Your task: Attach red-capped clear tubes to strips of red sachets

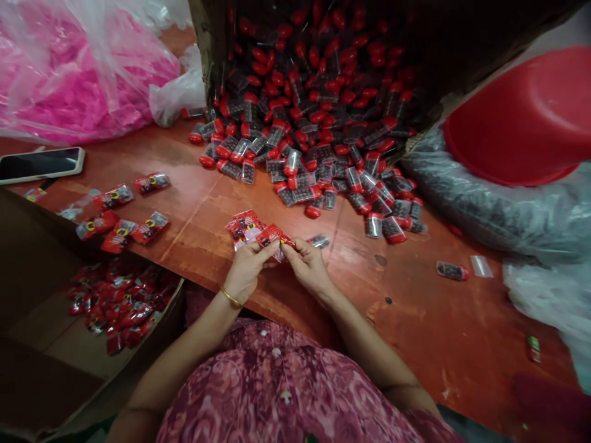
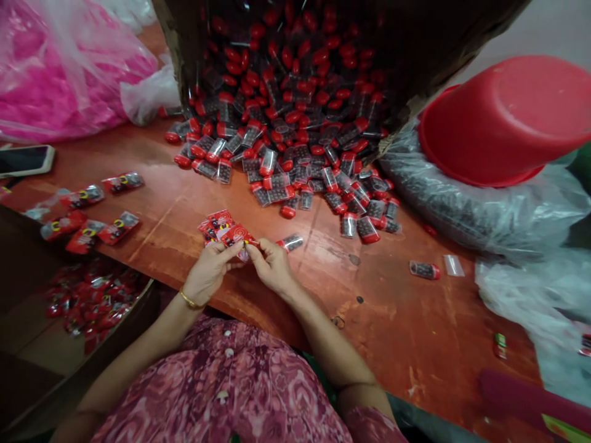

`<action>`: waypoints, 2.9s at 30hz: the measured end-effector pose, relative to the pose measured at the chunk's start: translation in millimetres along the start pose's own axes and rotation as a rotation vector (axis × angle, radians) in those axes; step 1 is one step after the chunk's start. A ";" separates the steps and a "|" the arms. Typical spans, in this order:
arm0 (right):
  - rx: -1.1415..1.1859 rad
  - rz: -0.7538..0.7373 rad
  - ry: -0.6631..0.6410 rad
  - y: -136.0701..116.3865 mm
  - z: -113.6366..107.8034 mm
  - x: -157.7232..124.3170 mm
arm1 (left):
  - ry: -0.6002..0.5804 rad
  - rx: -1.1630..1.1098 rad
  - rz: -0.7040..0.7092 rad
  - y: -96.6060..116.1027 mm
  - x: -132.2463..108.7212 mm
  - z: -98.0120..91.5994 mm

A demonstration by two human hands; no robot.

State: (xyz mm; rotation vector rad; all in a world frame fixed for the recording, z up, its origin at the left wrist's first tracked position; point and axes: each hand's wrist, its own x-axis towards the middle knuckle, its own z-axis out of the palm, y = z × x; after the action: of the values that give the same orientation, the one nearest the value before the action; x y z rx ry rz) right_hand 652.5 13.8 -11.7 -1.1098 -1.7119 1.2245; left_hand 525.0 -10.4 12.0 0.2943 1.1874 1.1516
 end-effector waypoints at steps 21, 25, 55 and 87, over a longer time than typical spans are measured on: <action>-0.170 0.084 0.055 23.6 -59.9 -40.4 | 0.023 -0.041 -0.082 4.8 4.0 -7.1; 0.023 0.063 0.047 -2.4 -39.9 -44.5 | 0.025 0.000 -0.064 2.2 2.6 -3.9; 0.133 0.195 0.130 -4.4 -24.0 -40.2 | -0.099 0.400 0.183 -1.2 10.7 -16.8; 0.202 0.204 0.194 -7.1 -12.7 -41.8 | -0.141 0.231 0.243 -10.9 3.9 -3.8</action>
State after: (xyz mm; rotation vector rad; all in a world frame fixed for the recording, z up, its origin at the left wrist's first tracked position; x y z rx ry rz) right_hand 677.0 -22.4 -4.9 -1.2574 -1.3249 1.3335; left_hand 527.5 -13.4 0.5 0.7010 1.1831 1.1816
